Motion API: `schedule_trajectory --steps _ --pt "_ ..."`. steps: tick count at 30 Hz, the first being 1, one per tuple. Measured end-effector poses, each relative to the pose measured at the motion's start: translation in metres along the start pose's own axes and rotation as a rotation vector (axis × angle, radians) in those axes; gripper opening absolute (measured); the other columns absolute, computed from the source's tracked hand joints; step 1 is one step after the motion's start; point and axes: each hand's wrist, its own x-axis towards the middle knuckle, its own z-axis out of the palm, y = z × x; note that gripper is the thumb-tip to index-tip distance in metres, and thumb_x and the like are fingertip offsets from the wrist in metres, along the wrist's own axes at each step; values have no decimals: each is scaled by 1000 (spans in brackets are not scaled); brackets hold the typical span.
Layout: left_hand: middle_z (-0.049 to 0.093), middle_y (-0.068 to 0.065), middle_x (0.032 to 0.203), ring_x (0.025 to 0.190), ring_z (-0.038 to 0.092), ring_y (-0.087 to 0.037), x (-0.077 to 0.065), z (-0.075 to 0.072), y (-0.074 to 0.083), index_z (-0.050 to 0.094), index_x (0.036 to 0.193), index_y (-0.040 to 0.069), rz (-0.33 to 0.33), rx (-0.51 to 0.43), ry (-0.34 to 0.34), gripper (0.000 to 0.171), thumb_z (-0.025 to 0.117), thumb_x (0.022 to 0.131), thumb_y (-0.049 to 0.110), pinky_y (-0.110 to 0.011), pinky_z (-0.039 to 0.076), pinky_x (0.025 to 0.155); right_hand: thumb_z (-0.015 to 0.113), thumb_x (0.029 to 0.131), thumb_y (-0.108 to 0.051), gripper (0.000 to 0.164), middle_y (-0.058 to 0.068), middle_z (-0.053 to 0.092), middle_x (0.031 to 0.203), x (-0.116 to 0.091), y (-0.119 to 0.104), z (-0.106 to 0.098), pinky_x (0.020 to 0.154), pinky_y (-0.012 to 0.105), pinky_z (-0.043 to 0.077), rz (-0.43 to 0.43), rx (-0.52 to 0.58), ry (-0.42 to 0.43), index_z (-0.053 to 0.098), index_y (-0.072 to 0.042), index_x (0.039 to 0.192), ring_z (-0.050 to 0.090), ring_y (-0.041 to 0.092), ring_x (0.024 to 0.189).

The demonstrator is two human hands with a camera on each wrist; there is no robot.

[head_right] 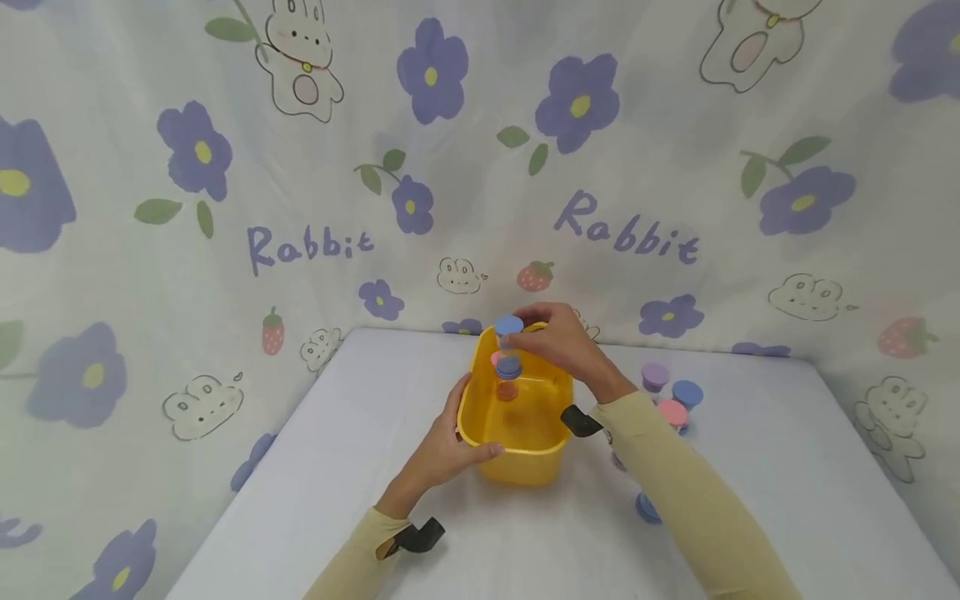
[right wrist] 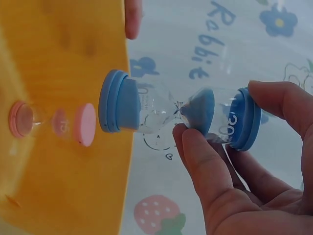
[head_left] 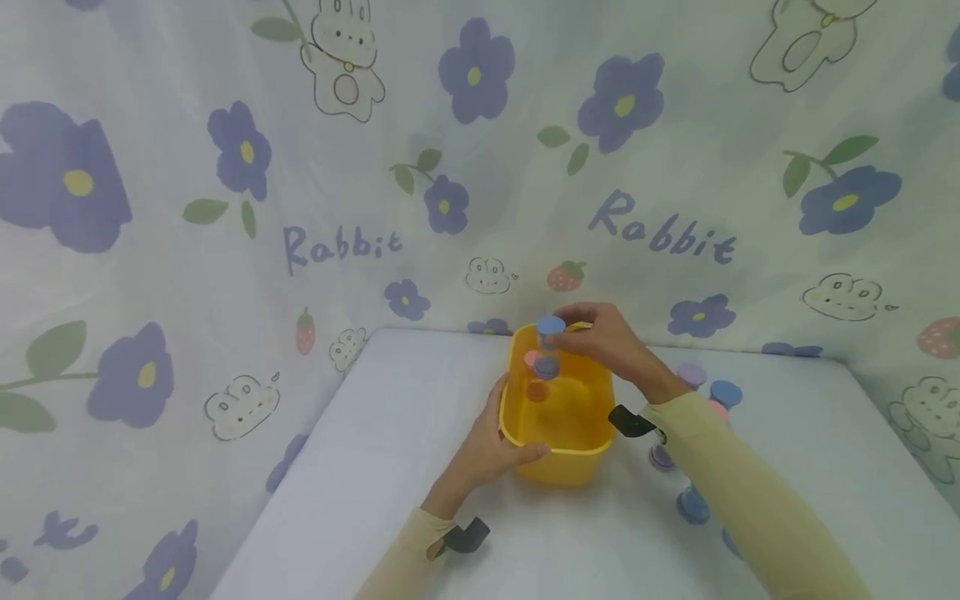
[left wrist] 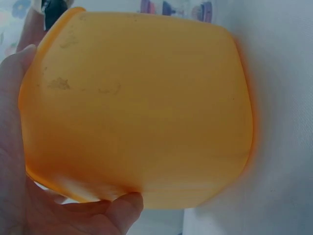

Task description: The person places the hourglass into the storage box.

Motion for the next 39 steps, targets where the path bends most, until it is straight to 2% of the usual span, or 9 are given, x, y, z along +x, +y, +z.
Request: schedule_trajectory --steps 5,10,19,24,28,35,39 --pt "36 6 164 145 47 -35 2 1 -1 6 166 32 -9 18 6 119 85 80 55 -58 44 119 83 82 -38 56 9 67 131 4 -6 6 108 51 55 64 -18 -13 66 -13 128 65 32 119" --pt "34 8 166 147 45 -33 1 1 0 7 165 36 -33 40 14 117 84 80 56 -58 41 121 85 80 -41 58 7 66 129 11 -6 14 107 49 56 126 -98 -37 64 -15 128 65 30 112" --pt "34 1 167 144 47 -35 1 -1 0 6 166 32 10 19 4 117 83 81 54 -59 43 119 86 80 -38 59 10 67 124 23 2 24 104 49 58 192 -142 -84 62 -13 127 65 32 107" --pt "33 -3 168 145 46 -36 -1 0 0 5 166 31 21 22 -5 116 83 83 53 -59 42 120 84 80 -37 56 12 69 120 26 9 27 100 47 59 190 -152 -104 63 -10 123 66 34 108" --pt "33 -2 168 146 46 -35 -2 0 1 6 166 33 15 28 -2 115 83 83 52 -58 41 121 84 81 -36 52 12 70 117 26 11 30 96 43 61 173 -166 -113 65 -8 121 66 31 102" --pt "31 3 169 147 45 -32 -2 0 1 5 165 39 4 48 3 114 82 82 55 -55 42 121 87 78 -35 52 9 71 118 26 6 36 102 48 57 227 -227 -104 68 -8 119 64 31 104" --pt "31 1 169 147 46 -32 -2 0 0 5 165 36 15 38 -1 114 82 83 52 -54 43 120 87 77 -35 49 7 74 114 25 6 38 100 47 57 222 -291 -117 71 -10 116 66 32 105"
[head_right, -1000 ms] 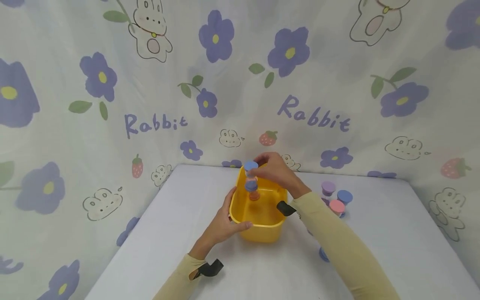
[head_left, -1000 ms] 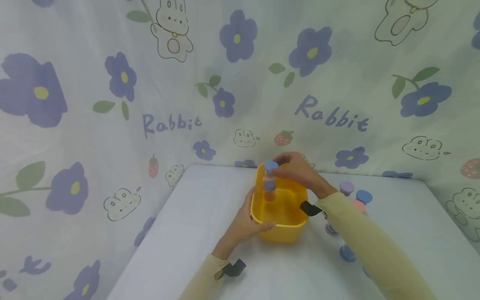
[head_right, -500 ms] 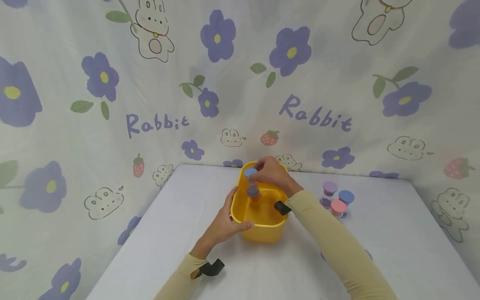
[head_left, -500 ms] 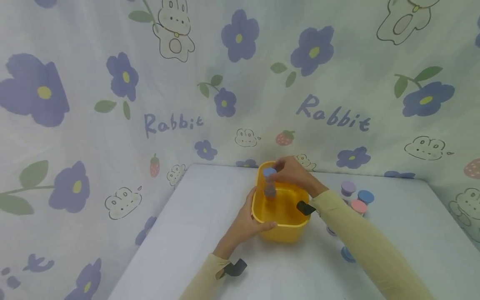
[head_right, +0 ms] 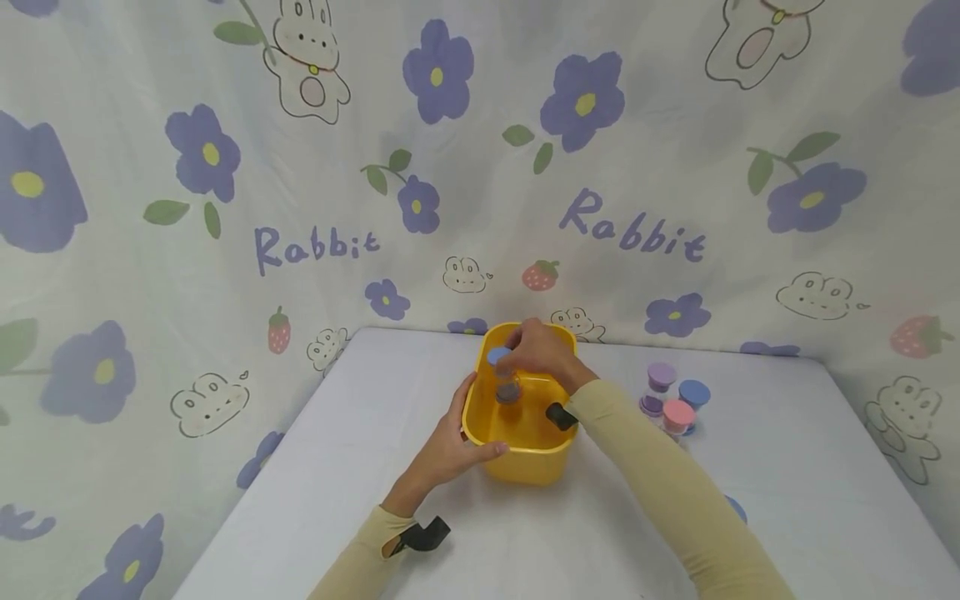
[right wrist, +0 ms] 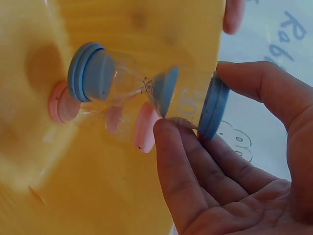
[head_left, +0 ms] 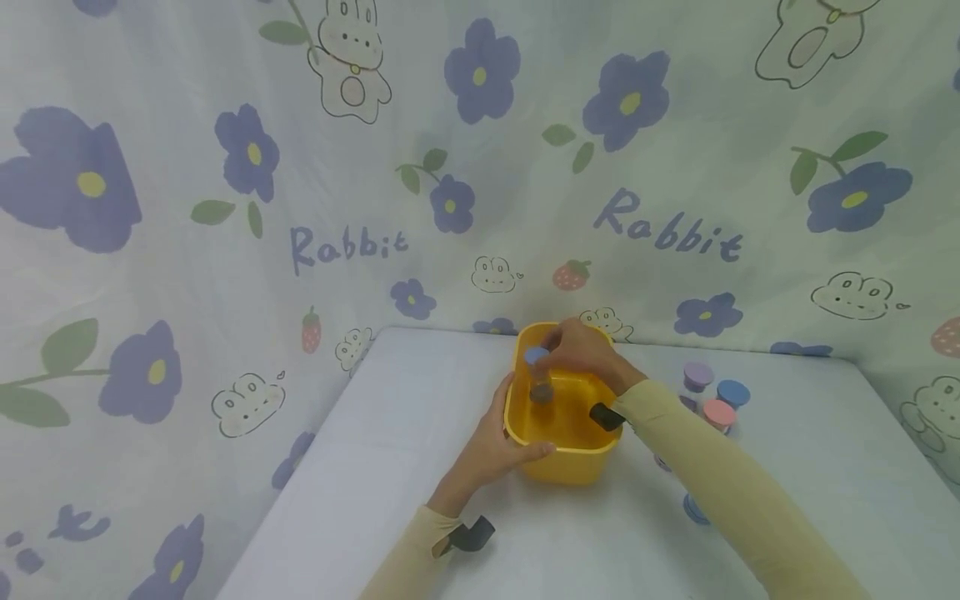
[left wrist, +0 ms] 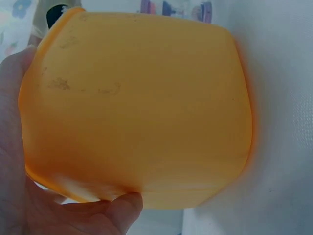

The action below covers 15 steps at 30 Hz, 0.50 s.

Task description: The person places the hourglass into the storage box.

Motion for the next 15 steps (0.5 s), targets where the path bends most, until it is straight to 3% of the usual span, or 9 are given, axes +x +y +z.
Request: schedule_trajectory --steps 5,15 --pt "31 -1 169 147 46 -33 -1 -1 0 5 166 33 6 -14 0 115 83 83 50 -55 43 120 87 77 -36 38 4 76 102 3 1 3 91 40 58 -50 -71 -19 75 -12 104 66 26 94" --pt "30 -2 170 149 44 -32 -2 -1 1 6 166 32 -24 7 3 117 82 81 58 -57 43 120 87 78 -31 26 4 74 88 8 5 9 76 32 52 -90 -109 -51 74 -11 89 61 24 84"
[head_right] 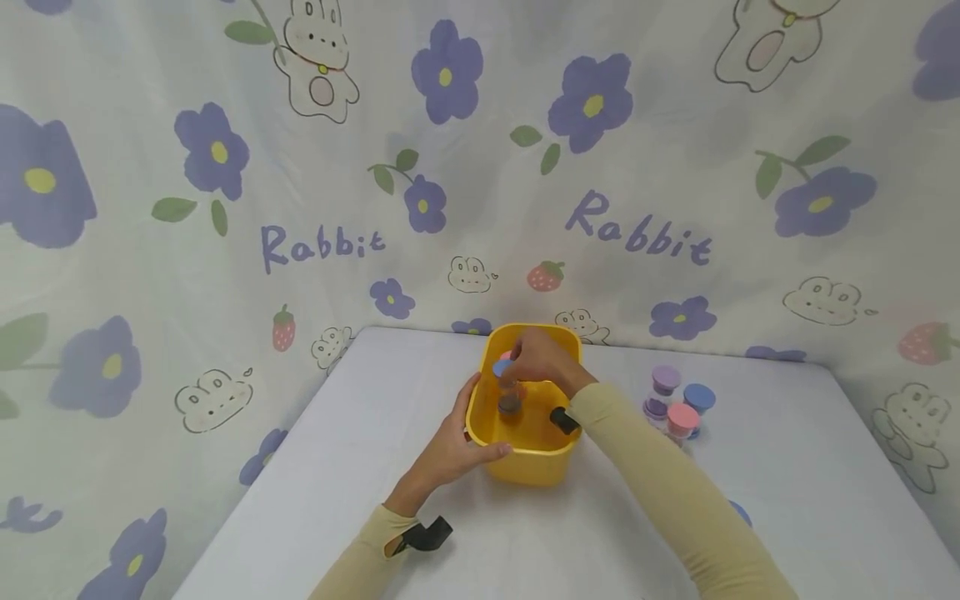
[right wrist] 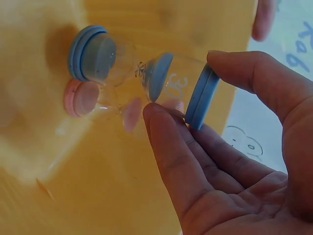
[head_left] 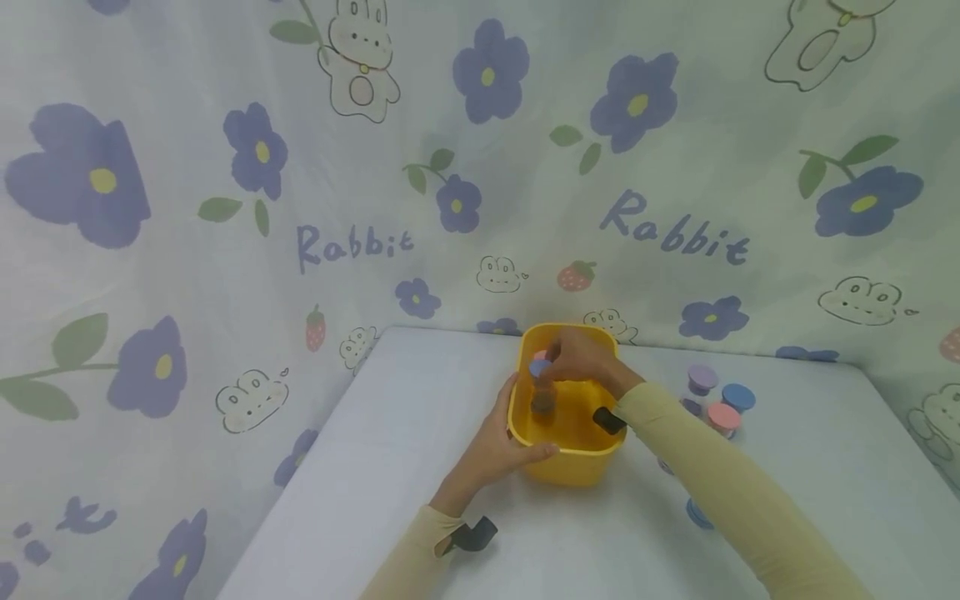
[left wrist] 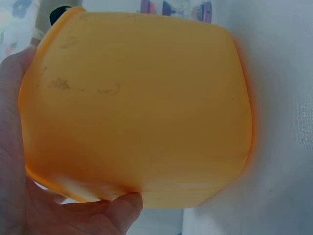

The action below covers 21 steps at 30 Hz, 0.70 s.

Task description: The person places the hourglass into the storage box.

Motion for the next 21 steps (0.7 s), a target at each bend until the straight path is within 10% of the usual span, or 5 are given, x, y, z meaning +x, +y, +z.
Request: schedule_trajectory --steps 21 --pt "31 4 169 150 43 -33 0 0 2 6 167 29 17 -16 -6 119 82 80 59 -58 42 120 87 79 -19 18 4 63 62 4 1 17 55 24 38 -35 -30 -38 76 -5 76 46 17 58"
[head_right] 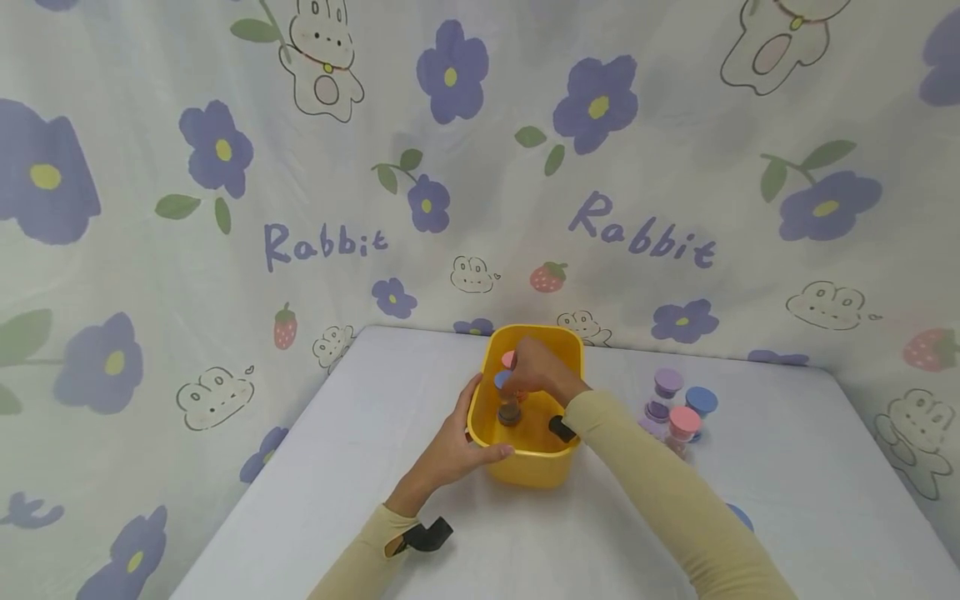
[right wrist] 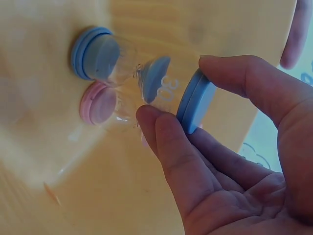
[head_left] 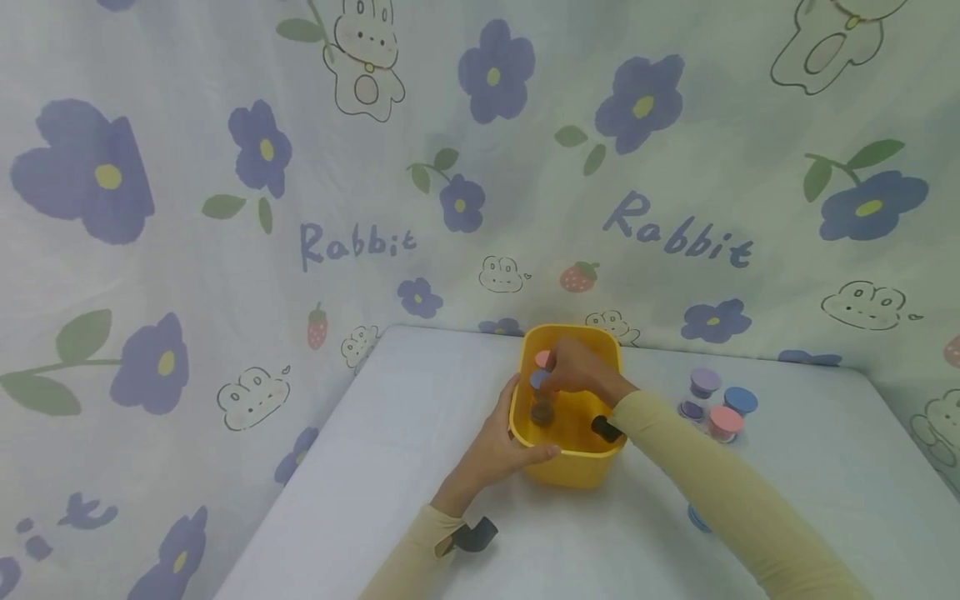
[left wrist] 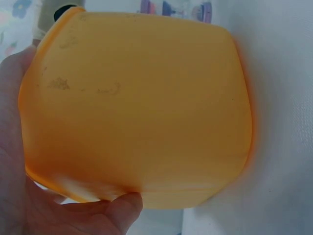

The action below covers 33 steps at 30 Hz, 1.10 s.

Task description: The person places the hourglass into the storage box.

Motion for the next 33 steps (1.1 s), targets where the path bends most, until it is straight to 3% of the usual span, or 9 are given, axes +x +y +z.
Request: schedule_trajectory --steps 5,15,22,29,33 --pt "31 7 168 149 43 -32 1 0 -1 6 167 31 -10 3 0 118 82 81 58 -57 42 120 85 79 -18 18 0 56 58 0 0 1 55 24 36 11 1 -10 76 -3 76 43 16 57" --pt "31 6 169 148 44 -29 -1 2 1 5 167 32 -33 24 11 119 82 80 60 -56 44 119 83 81 -17 12 15 76 84 -3 -1 1 66 26 46 34 -8 -23 76 -7 80 56 20 69" --pt "29 4 170 149 43 -30 0 2 -3 5 167 31 -36 36 20 120 83 80 59 -56 43 120 87 80 -17 15 7 75 81 -4 -3 0 74 28 51 44 -30 -24 76 -9 85 61 22 76" --pt "29 2 171 150 43 -29 0 2 -1 6 167 31 -37 44 23 119 83 79 60 -57 42 120 87 80 -22 19 4 67 74 -8 -6 -12 70 29 47 39 -69 -50 76 -8 87 57 22 75" --pt "29 2 171 150 42 -29 0 1 -1 6 167 30 -41 41 21 119 82 80 61 -58 42 120 87 80 -28 27 4 67 82 -14 -10 -23 73 30 49 54 -68 -25 75 -9 94 57 23 80"
